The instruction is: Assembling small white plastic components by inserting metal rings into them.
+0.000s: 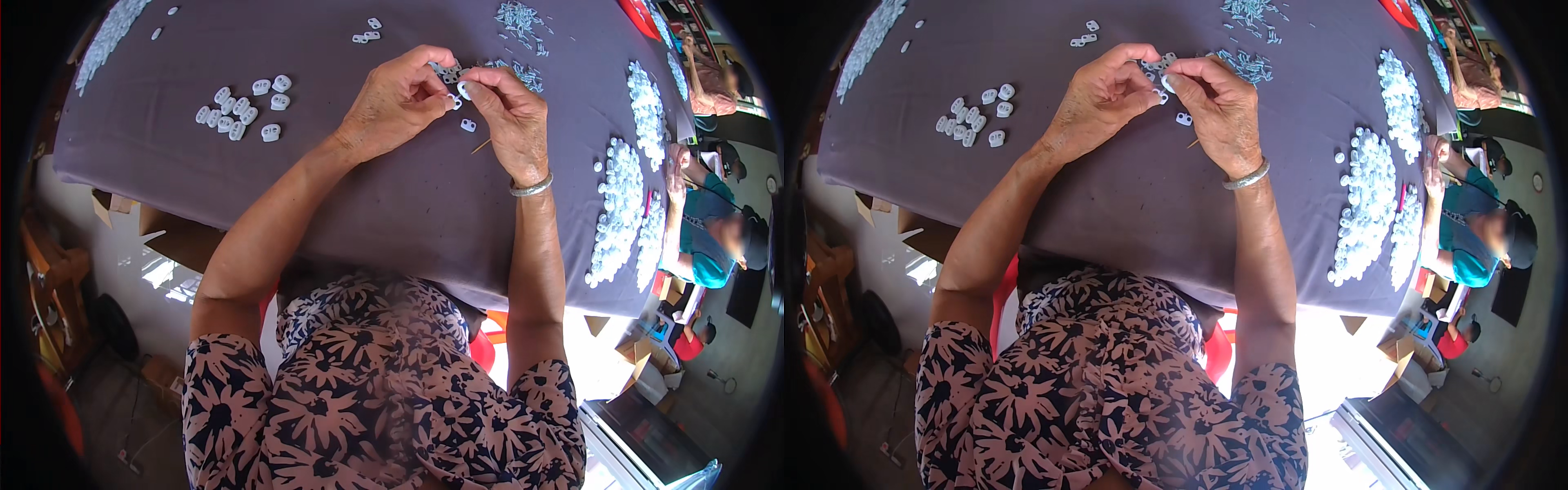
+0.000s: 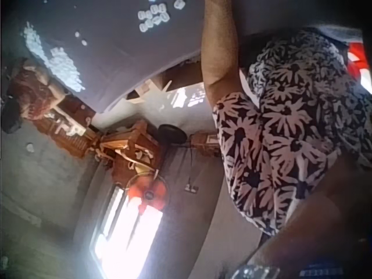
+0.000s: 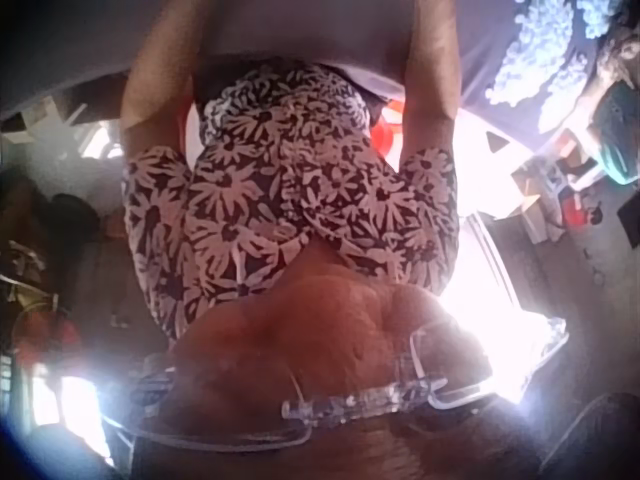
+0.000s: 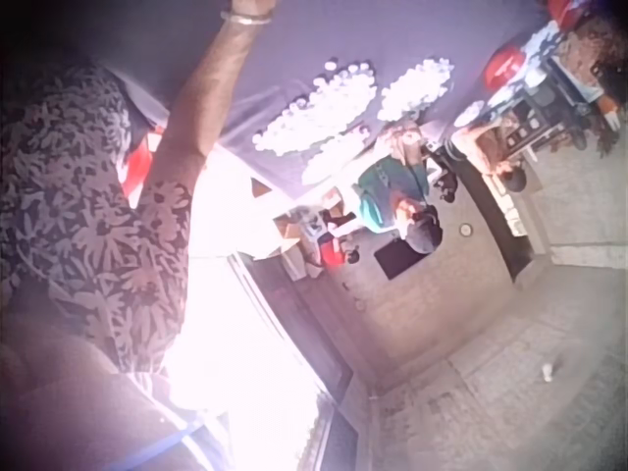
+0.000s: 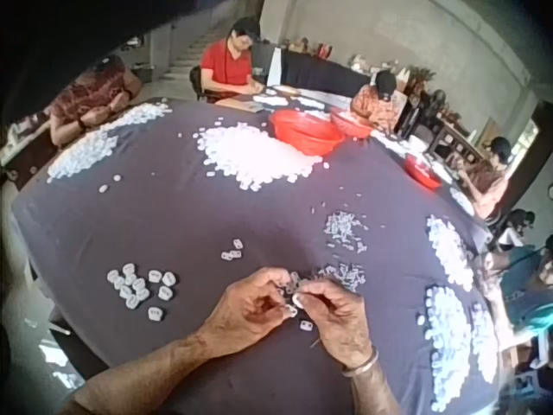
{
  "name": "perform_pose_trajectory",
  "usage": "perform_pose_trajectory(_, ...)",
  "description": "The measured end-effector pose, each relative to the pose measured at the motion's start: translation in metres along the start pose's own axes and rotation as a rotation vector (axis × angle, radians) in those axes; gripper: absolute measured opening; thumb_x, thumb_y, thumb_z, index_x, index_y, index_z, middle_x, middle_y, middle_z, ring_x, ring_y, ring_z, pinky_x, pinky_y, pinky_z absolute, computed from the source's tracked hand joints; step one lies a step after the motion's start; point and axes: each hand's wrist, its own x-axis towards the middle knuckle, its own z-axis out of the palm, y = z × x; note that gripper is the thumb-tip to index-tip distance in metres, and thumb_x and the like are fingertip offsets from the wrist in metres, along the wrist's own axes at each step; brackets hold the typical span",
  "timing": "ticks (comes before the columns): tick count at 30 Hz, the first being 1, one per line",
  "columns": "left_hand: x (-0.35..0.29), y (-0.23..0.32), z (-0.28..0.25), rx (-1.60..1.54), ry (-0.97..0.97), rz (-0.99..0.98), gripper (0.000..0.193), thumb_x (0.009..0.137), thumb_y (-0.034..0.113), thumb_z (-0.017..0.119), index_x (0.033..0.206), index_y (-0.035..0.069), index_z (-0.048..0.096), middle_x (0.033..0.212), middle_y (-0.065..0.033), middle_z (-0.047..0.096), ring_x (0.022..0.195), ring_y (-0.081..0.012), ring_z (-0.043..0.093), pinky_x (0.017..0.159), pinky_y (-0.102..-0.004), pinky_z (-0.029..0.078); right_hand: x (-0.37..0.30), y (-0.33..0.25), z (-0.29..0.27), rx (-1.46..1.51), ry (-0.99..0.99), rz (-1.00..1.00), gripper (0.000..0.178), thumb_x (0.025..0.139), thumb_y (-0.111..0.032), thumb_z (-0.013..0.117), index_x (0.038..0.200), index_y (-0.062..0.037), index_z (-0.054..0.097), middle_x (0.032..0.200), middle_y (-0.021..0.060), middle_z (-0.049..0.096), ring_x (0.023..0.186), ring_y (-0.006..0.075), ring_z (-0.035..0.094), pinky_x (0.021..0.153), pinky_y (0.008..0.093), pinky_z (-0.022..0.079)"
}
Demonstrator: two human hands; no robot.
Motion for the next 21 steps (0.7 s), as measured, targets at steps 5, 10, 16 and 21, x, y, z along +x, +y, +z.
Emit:
perform_pose_trajectory(5,-0.001,0.001,0.001,0.003,-0.002,-0.018,0.034,0.084,0.001,0.064,0.116,0.002,0.052,0.074,-0.0001,0.061,0.069,-0.0041,0.055,0.064,-0.0215,0.047,-0.001,0.003,0.003,0.009,-0.048,0.029,0.009,0.088,-0.004,0.064,0.096,-0.0002,0.068,0.087,-0.0005,0.063,0.079,0.0064,0.056,0.07,0.0198,0.046)
perform_pose_trajectory(10,-0.002,0.005,0.001,0.033,-0.005,-0.077,0.035,0.085,0.001,0.064,0.117,0.002,0.05,0.075,-0.0011,0.062,0.069,-0.0042,0.055,0.064,-0.0211,0.046,-0.003,0.002,0.006,0.09,-0.066,0.124,0.009,0.089,-0.005,0.064,0.096,-0.0022,0.068,0.084,-0.0022,0.061,0.075,0.0037,0.054,0.063,0.0182,0.044)
perform_pose_trajectory(16,0.0,0.005,-0.002,-0.043,0.042,-0.088,0.038,0.085,0.0,0.064,0.119,0.003,0.049,0.076,-0.0023,0.062,0.07,-0.0046,0.055,0.063,-0.021,0.046,-0.004,0.004,0.011,0.133,-0.074,0.068,0.019,0.085,0.001,0.066,0.104,-0.0004,0.064,0.087,-0.0008,0.061,0.075,0.0051,0.056,0.064,0.0183,0.047)
perform_pose_trajectory(21,0.0,0.005,-0.005,-0.139,0.009,-0.172,0.036,0.085,0.003,0.064,0.119,0.004,0.05,0.078,-0.0012,0.064,0.069,-0.005,0.055,0.059,-0.0206,0.044,-0.003,0.015,0.005,0.002,-0.123,-0.014,0.028,0.079,0.009,0.068,0.106,0.0017,0.062,0.093,0.0032,0.062,0.079,0.0091,0.061,0.072,0.0216,0.053)
